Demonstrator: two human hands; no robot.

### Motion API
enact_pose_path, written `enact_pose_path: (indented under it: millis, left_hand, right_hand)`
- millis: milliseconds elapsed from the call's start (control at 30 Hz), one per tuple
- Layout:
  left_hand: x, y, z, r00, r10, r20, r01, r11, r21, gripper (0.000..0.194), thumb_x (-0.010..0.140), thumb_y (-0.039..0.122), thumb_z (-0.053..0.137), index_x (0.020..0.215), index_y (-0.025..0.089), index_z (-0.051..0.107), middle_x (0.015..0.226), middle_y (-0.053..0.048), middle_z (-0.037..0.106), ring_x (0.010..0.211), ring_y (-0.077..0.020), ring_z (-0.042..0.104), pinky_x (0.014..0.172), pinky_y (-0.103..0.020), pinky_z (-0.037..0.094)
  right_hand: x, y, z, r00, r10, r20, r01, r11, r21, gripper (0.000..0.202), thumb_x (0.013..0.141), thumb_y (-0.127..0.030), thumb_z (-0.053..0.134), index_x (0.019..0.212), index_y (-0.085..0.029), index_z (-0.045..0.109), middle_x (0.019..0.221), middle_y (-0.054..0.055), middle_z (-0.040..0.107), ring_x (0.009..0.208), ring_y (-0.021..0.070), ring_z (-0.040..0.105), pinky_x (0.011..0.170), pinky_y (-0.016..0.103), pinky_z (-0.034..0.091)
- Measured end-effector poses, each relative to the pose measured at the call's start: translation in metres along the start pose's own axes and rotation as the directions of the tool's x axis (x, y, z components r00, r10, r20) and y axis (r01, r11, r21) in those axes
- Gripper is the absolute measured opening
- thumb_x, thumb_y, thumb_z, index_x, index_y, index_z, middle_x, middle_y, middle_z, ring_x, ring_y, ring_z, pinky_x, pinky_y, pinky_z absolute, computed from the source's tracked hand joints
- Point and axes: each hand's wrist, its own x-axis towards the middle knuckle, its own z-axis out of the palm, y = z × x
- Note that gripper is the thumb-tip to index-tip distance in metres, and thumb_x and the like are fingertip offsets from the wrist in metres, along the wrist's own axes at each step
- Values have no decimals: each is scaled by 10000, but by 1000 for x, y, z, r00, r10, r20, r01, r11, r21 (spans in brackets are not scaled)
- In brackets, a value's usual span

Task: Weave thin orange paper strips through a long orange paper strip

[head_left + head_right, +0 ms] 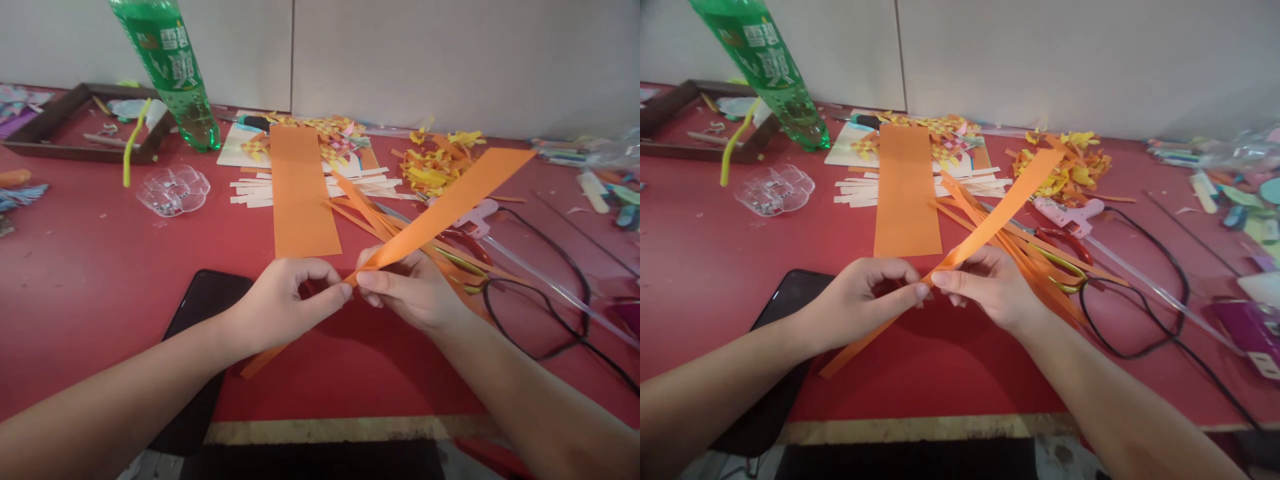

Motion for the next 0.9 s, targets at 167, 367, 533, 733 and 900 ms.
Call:
enact_pose_path:
  millis: [167,367,533,733,900]
  left_hand:
    - [-1,1,-1,999,29,46,-28,1000,-4,241,907,345,562,760,178,656,744,9,681,698,-124,589,644,-235,446]
    - [-2,3,-1,999,16,28,-16,1000,0,252,894,332,563,707,173,621,681,15,626,655,-116,544,603,-226,424]
    - [0,3,-1,999,-29,30,30,1000,-11,250,888,299,550,675,174,590,648,27,557,627,-108,489,573,-223,394]
    - [0,2,-1,999,17,35,-17,1000,-3,256,907,349,556,731,173,616,667,33,567,623,-101,485,574,-222,387]
    - [0,2,0,998,67,18,-68,997,34,264,931,340,531,755,172,633,712,22,635,666,-107,544,618,-224,417]
  right_hand:
    - [0,0,1,998,6,58,-3,999,-47,143,771,-241,785,654,-178,733,542,-26,597,464,71,518,449,214,410]
    - [-1,3,1,998,28,-48,-27,1000,10,159,746,-305,810,695,-180,727,576,-25,622,451,75,526,416,202,412]
    - [1,5,-4,997,22,-80,-21,1000,7,164,756,-312,808,722,-182,714,582,-34,608,443,68,510,407,197,415]
    - [0,6,-3,1000,11,8,-10,1000,-24,135,790,-272,783,712,-187,713,585,-32,603,466,65,520,425,191,422]
    - [-1,7,-1,1000,27,-7,-27,999,-18,112,785,-280,788,757,-187,731,624,-19,646,478,71,535,430,196,430]
